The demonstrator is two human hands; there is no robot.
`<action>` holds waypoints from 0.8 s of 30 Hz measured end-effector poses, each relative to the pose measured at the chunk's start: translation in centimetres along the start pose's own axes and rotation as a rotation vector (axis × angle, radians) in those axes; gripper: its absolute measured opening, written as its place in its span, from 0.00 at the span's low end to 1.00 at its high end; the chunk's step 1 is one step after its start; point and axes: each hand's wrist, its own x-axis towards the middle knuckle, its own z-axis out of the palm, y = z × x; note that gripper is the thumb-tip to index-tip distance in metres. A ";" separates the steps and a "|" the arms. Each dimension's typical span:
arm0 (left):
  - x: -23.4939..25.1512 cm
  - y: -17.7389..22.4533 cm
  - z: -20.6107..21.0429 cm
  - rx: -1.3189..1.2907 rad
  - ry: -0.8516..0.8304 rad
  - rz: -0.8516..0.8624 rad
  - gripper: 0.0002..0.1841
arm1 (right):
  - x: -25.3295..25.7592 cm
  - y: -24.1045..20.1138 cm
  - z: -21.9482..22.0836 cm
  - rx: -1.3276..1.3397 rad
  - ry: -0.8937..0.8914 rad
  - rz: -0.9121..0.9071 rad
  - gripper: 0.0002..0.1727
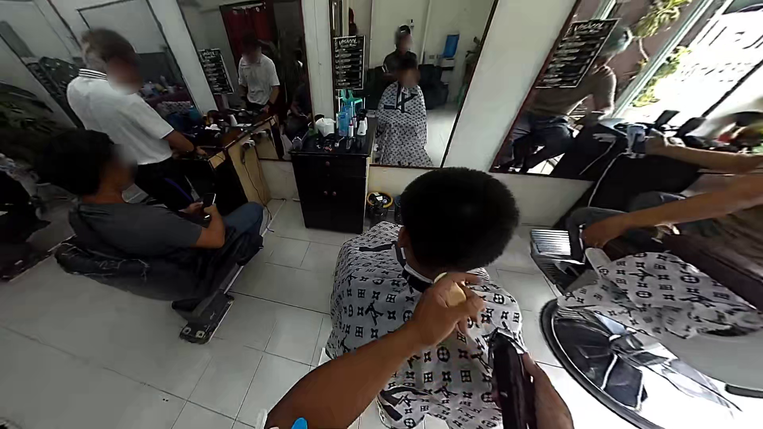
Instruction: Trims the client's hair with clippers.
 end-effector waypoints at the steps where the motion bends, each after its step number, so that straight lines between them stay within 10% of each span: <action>1: 1.4 0.7 0.8 -0.062 0.013 -0.165 0.21 | 0.3 -0.4 -0.7 -0.005 -0.015 0.014 0.29; 3: 3.0 1.1 1.8 -0.031 -0.065 -0.312 0.18 | 1.1 -0.8 -2.2 -0.033 -0.040 0.019 0.29; 5: 3.2 0.8 2.2 0.007 -0.088 -0.089 0.14 | 2.0 -1.6 -3.7 -0.093 -0.073 0.020 0.29; 9: 2.4 1.2 2.7 -0.150 0.229 -0.238 0.14 | 4.3 -3.5 -5.3 -0.175 -0.159 0.023 0.28; 16: -2.3 -3.3 4.7 1.120 0.388 -0.417 0.24 | 7.5 -6.4 -0.9 -0.214 -0.417 -0.023 0.19; 24: -1.9 -4.0 3.9 1.306 0.343 -0.686 0.34 | 9.6 -5.8 3.9 -0.264 -0.569 -0.013 0.19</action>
